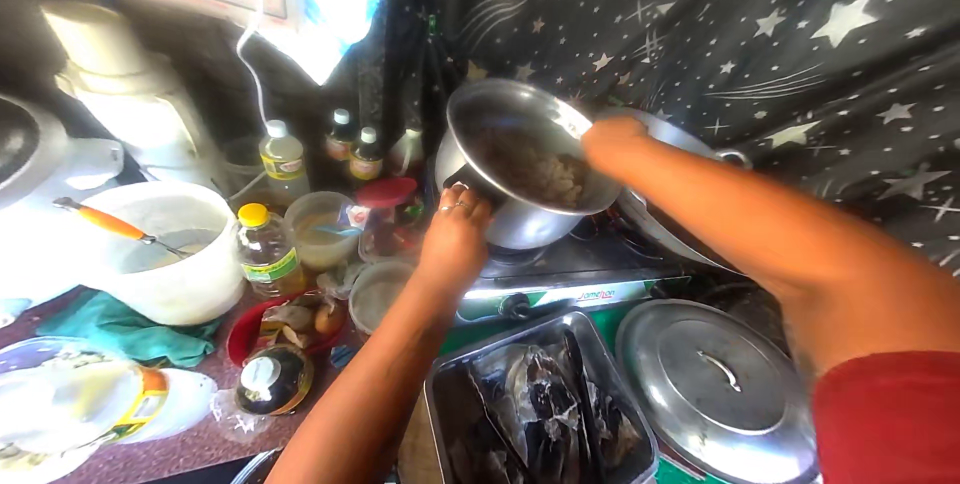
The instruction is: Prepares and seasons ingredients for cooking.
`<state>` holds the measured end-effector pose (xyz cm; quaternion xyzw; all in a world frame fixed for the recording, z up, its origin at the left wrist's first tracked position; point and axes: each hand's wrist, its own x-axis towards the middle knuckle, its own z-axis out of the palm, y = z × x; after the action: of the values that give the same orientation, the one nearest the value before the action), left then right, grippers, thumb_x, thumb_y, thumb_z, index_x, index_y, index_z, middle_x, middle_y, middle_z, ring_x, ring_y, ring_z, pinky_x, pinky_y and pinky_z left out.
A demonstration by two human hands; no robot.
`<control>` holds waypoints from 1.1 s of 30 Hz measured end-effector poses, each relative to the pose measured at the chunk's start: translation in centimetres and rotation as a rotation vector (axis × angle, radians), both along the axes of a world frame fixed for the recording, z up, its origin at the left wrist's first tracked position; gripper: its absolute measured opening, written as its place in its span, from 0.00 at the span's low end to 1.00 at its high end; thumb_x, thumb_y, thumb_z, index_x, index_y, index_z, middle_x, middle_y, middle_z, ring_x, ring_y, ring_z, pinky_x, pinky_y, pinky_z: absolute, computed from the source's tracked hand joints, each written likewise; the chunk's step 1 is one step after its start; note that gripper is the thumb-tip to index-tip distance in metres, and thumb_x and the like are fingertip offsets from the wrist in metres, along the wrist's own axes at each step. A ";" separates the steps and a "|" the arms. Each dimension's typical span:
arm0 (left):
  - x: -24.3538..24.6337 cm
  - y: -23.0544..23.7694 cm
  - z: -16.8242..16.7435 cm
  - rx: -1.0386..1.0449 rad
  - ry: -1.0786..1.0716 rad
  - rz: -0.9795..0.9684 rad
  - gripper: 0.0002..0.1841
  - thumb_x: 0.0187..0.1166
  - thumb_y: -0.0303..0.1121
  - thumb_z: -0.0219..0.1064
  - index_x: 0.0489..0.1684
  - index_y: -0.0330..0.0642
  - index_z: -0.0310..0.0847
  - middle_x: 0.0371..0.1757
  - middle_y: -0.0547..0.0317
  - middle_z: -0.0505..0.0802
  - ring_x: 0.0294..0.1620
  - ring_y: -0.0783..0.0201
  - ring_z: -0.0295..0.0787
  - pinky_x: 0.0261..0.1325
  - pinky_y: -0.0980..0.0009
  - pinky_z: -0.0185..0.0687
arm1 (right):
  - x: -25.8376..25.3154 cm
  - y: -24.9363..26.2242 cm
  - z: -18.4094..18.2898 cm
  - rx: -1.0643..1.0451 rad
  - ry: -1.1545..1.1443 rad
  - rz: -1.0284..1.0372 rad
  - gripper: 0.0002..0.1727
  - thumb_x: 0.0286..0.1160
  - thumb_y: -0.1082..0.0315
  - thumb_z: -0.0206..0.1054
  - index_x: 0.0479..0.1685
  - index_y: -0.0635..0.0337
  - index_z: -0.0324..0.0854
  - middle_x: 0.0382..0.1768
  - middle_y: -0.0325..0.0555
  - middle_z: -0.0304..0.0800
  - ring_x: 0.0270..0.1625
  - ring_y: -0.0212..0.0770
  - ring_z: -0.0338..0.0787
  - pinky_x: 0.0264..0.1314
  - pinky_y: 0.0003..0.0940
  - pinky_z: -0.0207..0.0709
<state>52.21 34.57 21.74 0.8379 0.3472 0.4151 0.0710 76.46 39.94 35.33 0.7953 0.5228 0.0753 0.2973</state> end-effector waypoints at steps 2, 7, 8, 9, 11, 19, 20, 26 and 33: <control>0.0 0.1 0.0 -0.018 -0.012 -0.019 0.06 0.80 0.23 0.65 0.42 0.30 0.88 0.52 0.40 0.91 0.69 0.41 0.84 0.78 0.50 0.74 | 0.0 -1.7 1.5 -0.107 0.009 0.062 0.16 0.77 0.63 0.71 0.45 0.73 0.87 0.52 0.71 0.89 0.60 0.72 0.88 0.56 0.75 0.78; -0.1 0.3 -0.1 0.015 -0.044 -0.044 0.06 0.79 0.23 0.66 0.39 0.29 0.88 0.51 0.39 0.91 0.68 0.38 0.84 0.76 0.49 0.76 | -0.3 -2.2 2.4 -0.275 0.155 0.100 0.26 0.82 0.48 0.69 0.38 0.70 0.88 0.46 0.65 0.90 0.56 0.65 0.89 0.58 0.70 0.77; -0.2 0.4 -0.2 0.012 -0.044 -0.046 0.06 0.79 0.23 0.66 0.39 0.29 0.88 0.51 0.38 0.91 0.69 0.38 0.84 0.76 0.48 0.76 | -0.1 -1.9 2.1 -0.285 0.210 0.115 0.27 0.83 0.49 0.68 0.35 0.71 0.88 0.43 0.64 0.90 0.53 0.63 0.90 0.57 0.68 0.77; -0.3 0.4 -0.2 0.009 -0.042 -0.049 0.06 0.79 0.23 0.66 0.39 0.29 0.88 0.52 0.37 0.91 0.69 0.37 0.83 0.75 0.47 0.76 | 0.3 -1.5 2.0 -0.290 0.271 0.117 0.26 0.84 0.51 0.68 0.34 0.72 0.88 0.40 0.63 0.91 0.49 0.60 0.89 0.57 0.65 0.77; -0.4 0.5 -0.2 0.016 -0.031 -0.052 0.07 0.78 0.24 0.65 0.40 0.28 0.88 0.52 0.37 0.91 0.69 0.37 0.84 0.73 0.47 0.78 | 1.3 -0.8 2.3 -0.259 0.373 0.086 0.25 0.84 0.54 0.69 0.33 0.73 0.88 0.35 0.59 0.90 0.41 0.53 0.87 0.53 0.58 0.78; -0.4 0.3 -0.1 0.045 -0.011 -0.024 0.07 0.78 0.24 0.65 0.41 0.29 0.88 0.51 0.38 0.91 0.67 0.37 0.84 0.71 0.46 0.78 | 1.2 1.4 6.9 0.099 0.377 0.008 0.22 0.80 0.56 0.73 0.38 0.73 0.86 0.38 0.61 0.88 0.41 0.55 0.86 0.50 0.59 0.77; -0.5 0.3 -0.1 0.046 -0.010 -0.024 0.07 0.78 0.24 0.64 0.40 0.30 0.88 0.51 0.38 0.91 0.67 0.37 0.84 0.71 0.46 0.79 | 0.5 1.6 6.9 0.158 0.313 0.029 0.22 0.78 0.57 0.74 0.41 0.74 0.87 0.45 0.68 0.89 0.51 0.65 0.88 0.55 0.69 0.77; -0.4 0.3 0.1 0.028 0.006 -0.022 0.07 0.79 0.25 0.64 0.39 0.31 0.89 0.50 0.40 0.91 0.66 0.40 0.85 0.72 0.48 0.78 | -1.6 3.9 -0.3 0.237 0.203 -0.010 0.14 0.79 0.74 0.63 0.55 0.78 0.83 0.64 0.74 0.84 0.68 0.73 0.84 0.60 0.72 0.78; -0.3 0.3 -0.1 0.036 -0.024 -0.036 0.06 0.79 0.23 0.65 0.37 0.31 0.88 0.48 0.41 0.91 0.64 0.41 0.85 0.71 0.50 0.79 | -7.7 -2.7 3.8 0.081 0.070 0.225 0.08 0.80 0.78 0.61 0.42 0.73 0.85 0.50 0.68 0.89 0.56 0.69 0.90 0.47 0.67 0.82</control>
<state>51.90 34.90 21.62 0.8400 0.3237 0.4302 0.0675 68.72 37.23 39.11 0.7451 0.6154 0.1013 0.2364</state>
